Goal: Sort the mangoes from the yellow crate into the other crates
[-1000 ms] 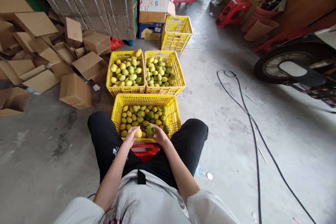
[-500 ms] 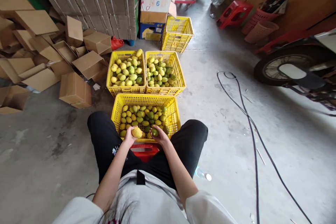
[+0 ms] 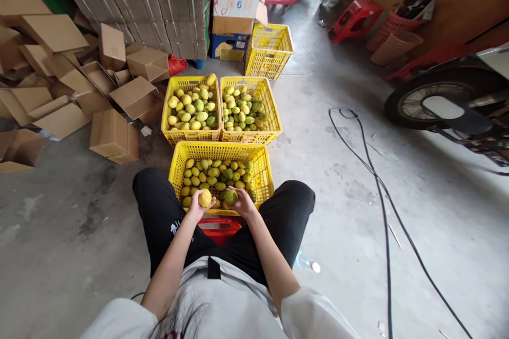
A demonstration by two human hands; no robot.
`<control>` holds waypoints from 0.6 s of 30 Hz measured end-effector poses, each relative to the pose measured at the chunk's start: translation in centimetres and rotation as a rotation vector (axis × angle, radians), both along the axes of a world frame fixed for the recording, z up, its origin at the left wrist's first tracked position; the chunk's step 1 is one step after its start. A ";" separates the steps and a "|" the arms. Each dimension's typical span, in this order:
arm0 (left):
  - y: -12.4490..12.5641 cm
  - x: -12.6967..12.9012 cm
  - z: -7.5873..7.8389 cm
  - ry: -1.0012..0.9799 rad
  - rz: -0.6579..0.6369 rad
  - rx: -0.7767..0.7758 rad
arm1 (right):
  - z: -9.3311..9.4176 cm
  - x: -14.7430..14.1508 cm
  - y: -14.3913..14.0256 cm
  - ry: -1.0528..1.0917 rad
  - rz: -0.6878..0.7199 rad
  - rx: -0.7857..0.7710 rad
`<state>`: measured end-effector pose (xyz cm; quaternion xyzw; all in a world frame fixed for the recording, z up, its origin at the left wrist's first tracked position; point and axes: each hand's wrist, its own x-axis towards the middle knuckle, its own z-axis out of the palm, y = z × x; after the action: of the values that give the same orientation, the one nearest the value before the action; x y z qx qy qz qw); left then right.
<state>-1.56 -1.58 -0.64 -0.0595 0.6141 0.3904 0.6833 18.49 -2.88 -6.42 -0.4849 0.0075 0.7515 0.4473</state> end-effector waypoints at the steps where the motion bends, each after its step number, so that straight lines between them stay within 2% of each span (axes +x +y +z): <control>1: 0.1 0.0 0.0 -0.013 0.001 -0.004 | 0.2 0.1 0.1 0.016 0.000 -0.009; 10: -0.4 0.0 -0.3 0.012 -0.114 0.067 | 3.6 -0.9 0.5 0.169 -0.090 -0.237; 18: -0.8 0.1 -0.2 0.037 -0.183 0.067 | 3.5 -1.1 0.8 0.127 -0.125 -0.404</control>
<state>-1.45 -2.34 -0.83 0.0266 0.6160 0.3477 0.7063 17.34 -2.09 -2.89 -0.5149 0.2159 0.7347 0.3854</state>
